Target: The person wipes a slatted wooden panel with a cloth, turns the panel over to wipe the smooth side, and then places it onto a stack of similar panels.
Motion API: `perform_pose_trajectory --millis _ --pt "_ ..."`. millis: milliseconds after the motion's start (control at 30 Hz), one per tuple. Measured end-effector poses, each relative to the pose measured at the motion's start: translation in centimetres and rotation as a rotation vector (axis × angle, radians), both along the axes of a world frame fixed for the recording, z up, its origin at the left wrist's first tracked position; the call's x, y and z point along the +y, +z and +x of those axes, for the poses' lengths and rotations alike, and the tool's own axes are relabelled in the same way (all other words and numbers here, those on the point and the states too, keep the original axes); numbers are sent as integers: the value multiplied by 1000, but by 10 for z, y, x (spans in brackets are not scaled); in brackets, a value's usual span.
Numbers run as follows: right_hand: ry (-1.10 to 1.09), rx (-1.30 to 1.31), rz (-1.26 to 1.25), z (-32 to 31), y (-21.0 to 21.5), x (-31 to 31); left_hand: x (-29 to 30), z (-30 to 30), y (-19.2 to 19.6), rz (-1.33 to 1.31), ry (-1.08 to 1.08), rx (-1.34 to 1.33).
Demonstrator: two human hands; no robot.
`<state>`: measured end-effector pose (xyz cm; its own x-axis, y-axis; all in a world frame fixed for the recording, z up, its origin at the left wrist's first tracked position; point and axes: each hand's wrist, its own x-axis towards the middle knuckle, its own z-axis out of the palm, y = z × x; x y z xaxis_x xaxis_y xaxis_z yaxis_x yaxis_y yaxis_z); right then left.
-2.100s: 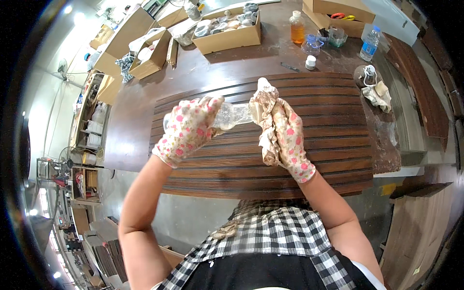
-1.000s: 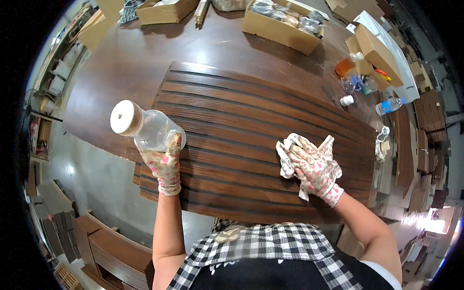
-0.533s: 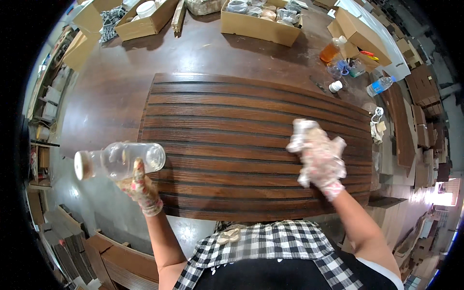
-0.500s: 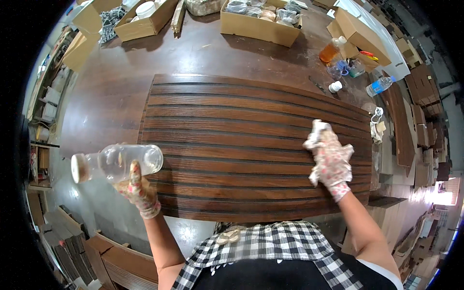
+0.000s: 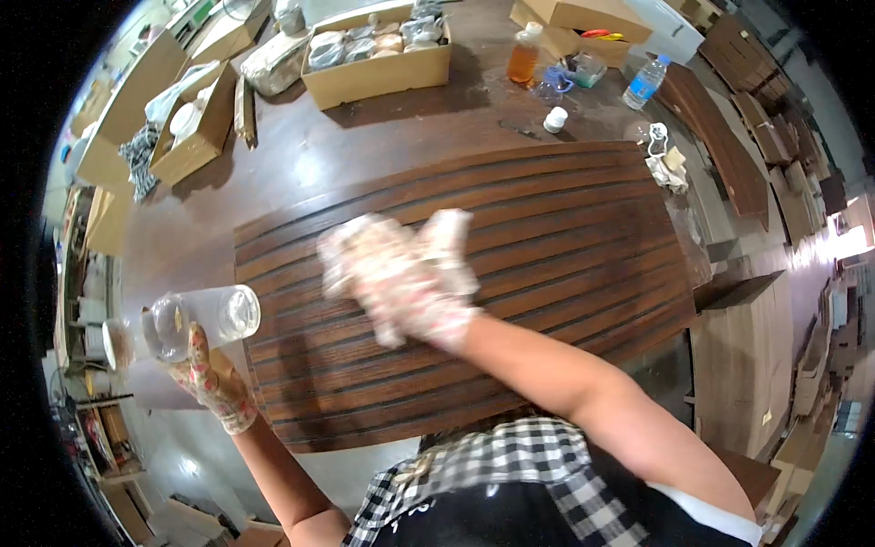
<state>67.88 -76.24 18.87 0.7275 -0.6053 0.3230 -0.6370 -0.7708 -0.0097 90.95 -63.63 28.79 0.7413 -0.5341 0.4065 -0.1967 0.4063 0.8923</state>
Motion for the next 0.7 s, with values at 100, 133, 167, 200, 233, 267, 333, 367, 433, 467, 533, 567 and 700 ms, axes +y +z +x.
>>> perform_pose_trajectory --millis 100,133,167,200,233,267,333,367,433,467,533,567,700 --pt "-389 151 -24 -131 36 -38 -31 5 5 -67 -21 54" --pt "-433 222 78 -162 70 -44 -42 8 7 -34 -26 84" --pt "-555 174 84 -207 67 -57 -59 3 11 -9 -55 125" --pt "-690 23 100 -253 52 -73 -81 -5 12 18 -122 98" --pt "-740 -65 126 -269 46 -82 -99 -9 12 53 -173 56" --pt "-723 -31 116 -264 50 -85 -117 -15 15 58 -228 47" --pt "-524 279 14 -182 75 -72 -151 -22 8 34 -307 27" --pt "-457 252 -19 -145 67 -66 -168 -27 5 43 -336 22" --pt "-324 218 -126 -75 43 -51 -207 -42 -6 64 -420 25" --pt "-278 225 -218 -47 27 -43 -227 -49 -15 18 -470 70" --pt "-431 564 -721 -23 8 -38 -257 -58 -29 102 -506 74" --pt "-624 900 -1094 -29 1 -43 -271 -58 -40 155 -516 72" --pt "-406 297 222 -162 104 -78 -314 -52 -92 211 -515 47"
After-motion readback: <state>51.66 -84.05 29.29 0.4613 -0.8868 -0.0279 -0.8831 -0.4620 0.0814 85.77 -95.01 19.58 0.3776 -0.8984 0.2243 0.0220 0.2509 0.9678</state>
